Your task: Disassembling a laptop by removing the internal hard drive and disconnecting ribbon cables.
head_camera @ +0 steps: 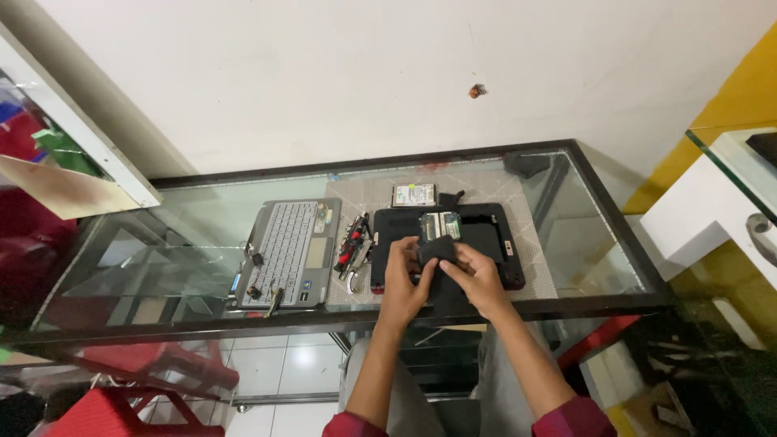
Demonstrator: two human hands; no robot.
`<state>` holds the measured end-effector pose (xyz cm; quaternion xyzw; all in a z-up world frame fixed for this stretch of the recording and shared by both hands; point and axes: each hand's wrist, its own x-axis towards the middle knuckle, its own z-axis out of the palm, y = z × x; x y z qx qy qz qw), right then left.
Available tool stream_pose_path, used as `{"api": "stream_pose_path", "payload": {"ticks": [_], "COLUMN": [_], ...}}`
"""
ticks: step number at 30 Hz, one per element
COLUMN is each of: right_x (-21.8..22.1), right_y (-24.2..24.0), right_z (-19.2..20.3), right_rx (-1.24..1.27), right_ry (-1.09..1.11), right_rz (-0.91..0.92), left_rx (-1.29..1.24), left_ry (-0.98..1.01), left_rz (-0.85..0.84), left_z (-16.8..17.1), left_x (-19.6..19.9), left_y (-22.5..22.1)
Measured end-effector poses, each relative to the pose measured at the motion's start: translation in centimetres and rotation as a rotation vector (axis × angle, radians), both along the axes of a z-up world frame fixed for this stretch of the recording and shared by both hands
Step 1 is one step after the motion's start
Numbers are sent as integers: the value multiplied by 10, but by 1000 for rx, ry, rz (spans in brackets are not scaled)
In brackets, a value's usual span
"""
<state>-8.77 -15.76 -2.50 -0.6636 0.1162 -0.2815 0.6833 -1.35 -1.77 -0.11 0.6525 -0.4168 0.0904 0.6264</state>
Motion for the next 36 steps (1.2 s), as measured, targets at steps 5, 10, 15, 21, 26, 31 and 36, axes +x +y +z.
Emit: {"api": "stream_pose_path", "payload": {"ticks": [5, 10, 15, 21, 26, 31, 36], "right_x": [4, 3, -1, -1, -4, 0, 3], "right_y": [-2, -5, 2, 3, 4, 2, 0], "right_z": [-15, -9, 5, 5, 6, -6, -12], "right_rx": [-67, -114, -46, -48, -40, -234, -304], "right_ry": [-21, -22, -29, -29, -13, 25, -17], "right_rz": [-42, -17, 47, -21, -73, -24, -26], "left_rx": [142, 144, 45, 56, 141, 189, 197], "left_ry": [-150, -214, -139, -56, -30, -91, 58], "left_rz": [43, 88, 61, 70, 47, 78, 94], "left_z": [-1, -13, -7, 9, 9, 2, -12], "left_x": [-2, 7, 11, -7, -12, -7, 1], "left_y": [3, 0, -2, 2, 3, -2, -5]}}
